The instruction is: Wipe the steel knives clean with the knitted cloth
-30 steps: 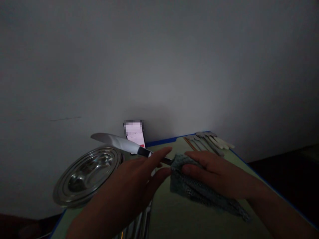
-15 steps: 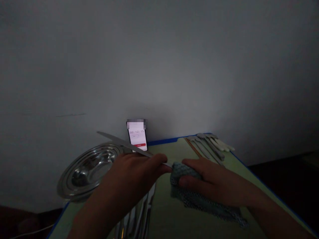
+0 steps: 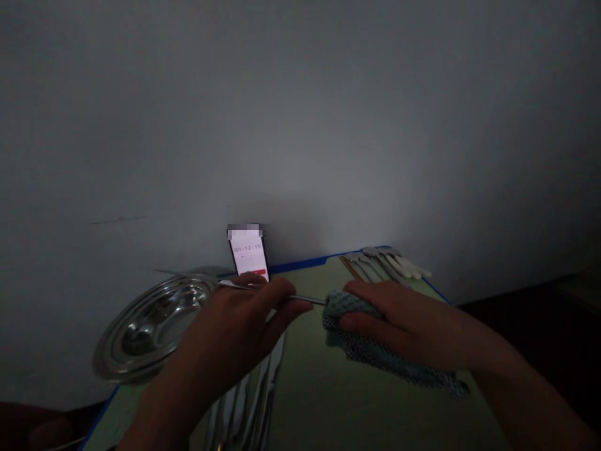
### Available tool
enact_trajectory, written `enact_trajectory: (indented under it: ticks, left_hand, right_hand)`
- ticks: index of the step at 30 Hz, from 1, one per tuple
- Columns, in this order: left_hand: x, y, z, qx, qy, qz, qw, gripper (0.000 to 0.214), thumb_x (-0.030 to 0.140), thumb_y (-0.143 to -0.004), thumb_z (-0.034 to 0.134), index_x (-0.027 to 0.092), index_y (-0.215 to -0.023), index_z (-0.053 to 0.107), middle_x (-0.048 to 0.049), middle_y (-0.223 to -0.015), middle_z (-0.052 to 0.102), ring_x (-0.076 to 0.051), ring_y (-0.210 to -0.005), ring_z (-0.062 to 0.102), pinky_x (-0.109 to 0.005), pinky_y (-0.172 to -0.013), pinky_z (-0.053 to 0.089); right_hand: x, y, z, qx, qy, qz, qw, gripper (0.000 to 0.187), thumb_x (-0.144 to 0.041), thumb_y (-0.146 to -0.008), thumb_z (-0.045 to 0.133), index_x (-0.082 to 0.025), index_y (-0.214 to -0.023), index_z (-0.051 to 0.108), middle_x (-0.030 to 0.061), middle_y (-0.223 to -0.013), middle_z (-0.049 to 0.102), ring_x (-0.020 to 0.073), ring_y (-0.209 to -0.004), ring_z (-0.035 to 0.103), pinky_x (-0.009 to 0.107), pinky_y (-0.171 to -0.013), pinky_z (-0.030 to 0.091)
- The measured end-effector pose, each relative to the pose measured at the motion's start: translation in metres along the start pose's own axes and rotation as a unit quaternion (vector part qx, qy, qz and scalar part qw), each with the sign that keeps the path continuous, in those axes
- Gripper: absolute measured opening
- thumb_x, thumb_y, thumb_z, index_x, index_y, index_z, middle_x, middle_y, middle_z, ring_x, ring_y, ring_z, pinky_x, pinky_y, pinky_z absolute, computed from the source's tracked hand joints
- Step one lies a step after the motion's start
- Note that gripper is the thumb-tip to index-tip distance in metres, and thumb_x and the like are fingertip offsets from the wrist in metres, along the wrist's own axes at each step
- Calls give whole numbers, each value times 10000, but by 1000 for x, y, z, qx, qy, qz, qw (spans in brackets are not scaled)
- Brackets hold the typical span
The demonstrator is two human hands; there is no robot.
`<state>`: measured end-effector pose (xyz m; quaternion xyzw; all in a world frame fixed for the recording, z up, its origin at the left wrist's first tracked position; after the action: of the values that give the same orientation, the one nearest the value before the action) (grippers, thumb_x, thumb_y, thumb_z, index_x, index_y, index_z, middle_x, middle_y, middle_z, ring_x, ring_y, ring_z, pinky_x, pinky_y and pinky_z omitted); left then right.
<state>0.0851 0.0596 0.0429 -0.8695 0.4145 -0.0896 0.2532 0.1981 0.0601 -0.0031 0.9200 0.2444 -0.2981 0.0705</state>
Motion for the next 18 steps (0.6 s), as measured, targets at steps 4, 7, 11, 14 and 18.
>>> enact_trajectory:
  ticks: [4, 7, 11, 14, 18]
  left_hand:
    - [17, -2, 8, -5, 19, 37, 999, 316, 315, -952, 358, 174, -763, 569, -10, -556, 593, -183, -560, 614, -268, -472, 469]
    - [21, -2, 6, 1, 24, 60, 998, 310, 309, -954, 362, 173, -774, 573, -1, -548, 609, -175, -579, 630, -268, -510, 485]
    - [15, -1, -2, 6, 29, 66, 997, 305, 361, -948, 396, 181, -792, 587, 4, -604, 658, -161, -592, 642, -287, -586, 500]
    - [3, 0, -9, 1, 42, 39, 998, 265, 370, -932, 430, 197, -854, 614, -9, -686, 689, -161, -652, 655, -267, -576, 490]
    - [-15, 3, -28, 37, 37, -18, 998, 210, 329, -911, 462, 203, -883, 627, -1, -707, 691, -133, -637, 658, -219, -541, 473]
  right_hand:
    - [-7, -1, 8, -11, 3, -3, 1000, 304, -470, -919, 366, -210, -858, 511, 12, -805, 611, 157, -728, 559, 273, -608, 373]
    - [-11, -3, 13, -19, 3, -9, 1000, 314, -465, -922, 358, -204, -884, 528, 24, -815, 626, 158, -721, 570, 270, -602, 375]
    - [-8, -2, 16, -46, 18, -13, 999, 363, -501, -917, 337, -202, -918, 543, 46, -853, 641, 179, -750, 591, 284, -619, 400]
    - [-2, 1, 9, -41, 37, -15, 998, 362, -494, -917, 342, -204, -916, 557, 50, -837, 644, 191, -763, 598, 299, -648, 425]
    - [2, 5, -10, 6, 51, -27, 998, 344, -472, -915, 372, -212, -904, 596, 41, -829, 650, 190, -787, 594, 303, -692, 433]
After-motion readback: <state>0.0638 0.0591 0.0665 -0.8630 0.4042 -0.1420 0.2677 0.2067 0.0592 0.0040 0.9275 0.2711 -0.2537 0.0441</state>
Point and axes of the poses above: each hand's wrist, its own y-axis away from the middle knuckle, its own z-axis out of the palm, x = y × z, the point moved 10 cm from there along -y, towards the middle knuckle
